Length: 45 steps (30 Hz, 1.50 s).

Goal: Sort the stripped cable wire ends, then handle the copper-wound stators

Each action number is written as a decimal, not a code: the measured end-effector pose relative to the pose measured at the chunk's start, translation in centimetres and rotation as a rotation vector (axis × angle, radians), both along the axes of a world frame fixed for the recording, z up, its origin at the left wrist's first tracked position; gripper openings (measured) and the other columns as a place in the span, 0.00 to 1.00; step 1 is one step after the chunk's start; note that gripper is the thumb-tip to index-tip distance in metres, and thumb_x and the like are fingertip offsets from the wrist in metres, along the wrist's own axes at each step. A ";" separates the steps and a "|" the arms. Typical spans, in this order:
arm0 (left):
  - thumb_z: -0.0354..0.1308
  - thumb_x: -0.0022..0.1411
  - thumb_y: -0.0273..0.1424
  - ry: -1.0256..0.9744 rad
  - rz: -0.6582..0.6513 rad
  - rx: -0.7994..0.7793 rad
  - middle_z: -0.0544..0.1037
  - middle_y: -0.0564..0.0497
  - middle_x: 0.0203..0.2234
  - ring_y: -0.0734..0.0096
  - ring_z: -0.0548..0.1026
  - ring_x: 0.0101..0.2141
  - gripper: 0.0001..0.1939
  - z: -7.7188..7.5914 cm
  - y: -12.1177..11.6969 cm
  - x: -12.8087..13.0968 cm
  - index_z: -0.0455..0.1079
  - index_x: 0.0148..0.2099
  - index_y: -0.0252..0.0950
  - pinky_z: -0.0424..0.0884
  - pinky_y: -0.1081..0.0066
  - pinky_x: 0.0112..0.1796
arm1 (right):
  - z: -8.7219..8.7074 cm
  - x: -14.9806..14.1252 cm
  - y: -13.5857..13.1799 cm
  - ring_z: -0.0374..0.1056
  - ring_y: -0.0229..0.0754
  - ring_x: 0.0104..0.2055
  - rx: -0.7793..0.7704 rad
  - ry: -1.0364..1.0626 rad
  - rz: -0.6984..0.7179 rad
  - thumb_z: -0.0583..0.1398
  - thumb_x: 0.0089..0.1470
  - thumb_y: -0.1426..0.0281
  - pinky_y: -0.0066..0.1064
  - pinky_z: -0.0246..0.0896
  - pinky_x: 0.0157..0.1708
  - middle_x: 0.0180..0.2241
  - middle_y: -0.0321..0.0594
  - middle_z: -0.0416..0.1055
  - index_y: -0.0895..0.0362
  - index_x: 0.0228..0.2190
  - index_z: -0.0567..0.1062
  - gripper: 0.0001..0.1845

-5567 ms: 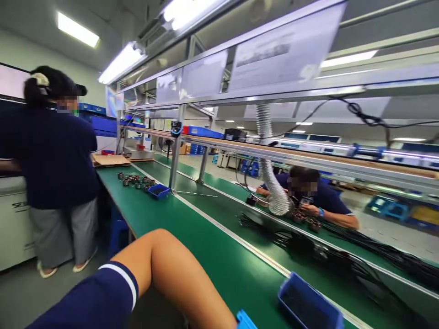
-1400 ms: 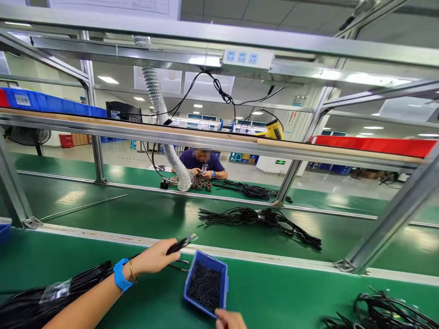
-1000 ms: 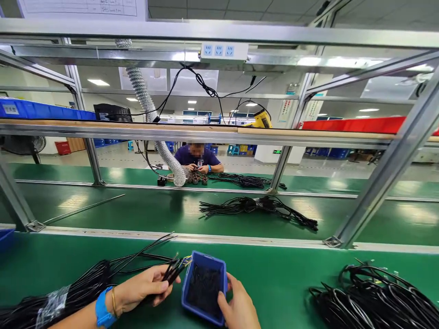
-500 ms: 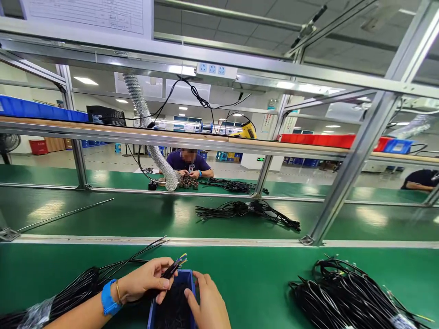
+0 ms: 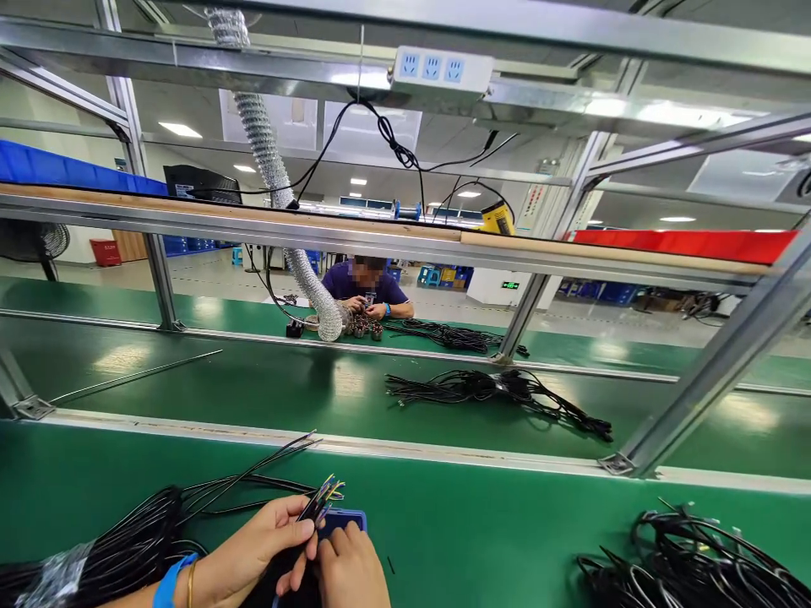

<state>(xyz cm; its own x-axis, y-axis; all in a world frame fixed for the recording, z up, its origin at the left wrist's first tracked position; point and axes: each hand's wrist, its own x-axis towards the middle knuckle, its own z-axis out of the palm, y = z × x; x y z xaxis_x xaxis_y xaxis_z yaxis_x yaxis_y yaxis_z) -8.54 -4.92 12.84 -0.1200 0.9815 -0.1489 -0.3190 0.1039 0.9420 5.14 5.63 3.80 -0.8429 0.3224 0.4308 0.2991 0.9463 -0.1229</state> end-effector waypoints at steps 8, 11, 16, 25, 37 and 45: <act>0.67 0.52 0.48 0.150 0.002 -0.080 0.61 0.63 0.12 0.83 0.55 0.12 0.23 0.1 -0.8 0.5 0.70 0.37 0.32 0.50 0.79 0.14 | 3.5 1.7 -1.4 0.73 0.42 0.36 -0.330 0.310 0.135 0.55 0.61 0.78 0.28 0.70 0.38 0.35 0.38 0.77 0.51 0.40 0.75 0.13; 0.66 0.52 0.50 0.150 0.009 -0.071 0.66 0.59 0.15 0.80 0.61 0.14 0.25 -0.1 -0.8 0.8 0.71 0.38 0.31 0.58 0.78 0.17 | 4.6 1.7 -2.0 0.74 0.39 0.33 -0.591 0.416 0.119 0.55 0.61 0.77 0.24 0.70 0.33 0.34 0.37 0.77 0.52 0.39 0.75 0.12; 0.63 0.56 0.46 0.175 0.012 -0.079 0.65 0.59 0.16 0.81 0.59 0.16 0.22 0.1 -1.0 1.0 0.72 0.40 0.30 0.56 0.79 0.18 | 5.7 2.2 -2.0 0.74 0.40 0.32 -0.877 0.530 0.063 0.56 0.64 0.69 0.24 0.70 0.32 0.33 0.39 0.75 0.54 0.37 0.76 0.08; 0.65 0.53 0.49 0.217 0.094 -0.104 0.64 0.58 0.21 0.79 0.61 0.20 0.24 0.9 -1.1 1.4 0.69 0.38 0.32 0.58 0.78 0.19 | 7.5 3.5 -1.5 0.74 0.40 0.38 -0.796 0.536 0.107 0.56 0.65 0.69 0.23 0.69 0.38 0.35 0.39 0.74 0.52 0.36 0.76 0.08; 0.67 0.52 0.51 0.218 0.104 -0.085 0.65 0.57 0.22 0.78 0.63 0.21 0.26 -0.1 -1.4 1.5 0.68 0.36 0.33 0.60 0.78 0.19 | 8.6 3.5 -1.9 0.73 0.39 0.35 -0.704 0.475 0.144 0.56 0.64 0.72 0.24 0.69 0.35 0.33 0.38 0.75 0.52 0.35 0.75 0.08; 0.67 0.53 0.49 0.153 0.105 -0.090 0.65 0.57 0.17 0.80 0.61 0.18 0.24 -0.1 -1.1 1.3 0.72 0.37 0.30 0.60 0.79 0.18 | 7.4 3.4 -1.6 0.75 0.37 0.35 -0.617 0.536 0.106 0.58 0.62 0.75 0.22 0.71 0.35 0.36 0.36 0.76 0.50 0.47 0.73 0.13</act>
<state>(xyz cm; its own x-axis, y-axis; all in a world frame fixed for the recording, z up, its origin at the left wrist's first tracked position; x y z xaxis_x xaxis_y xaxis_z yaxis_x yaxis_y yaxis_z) -7.28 -5.98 12.73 -0.2487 0.9461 -0.2076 -0.1864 0.1635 0.9688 8.58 4.00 11.16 -0.6126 0.5631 0.5546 -0.0350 0.6817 -0.7308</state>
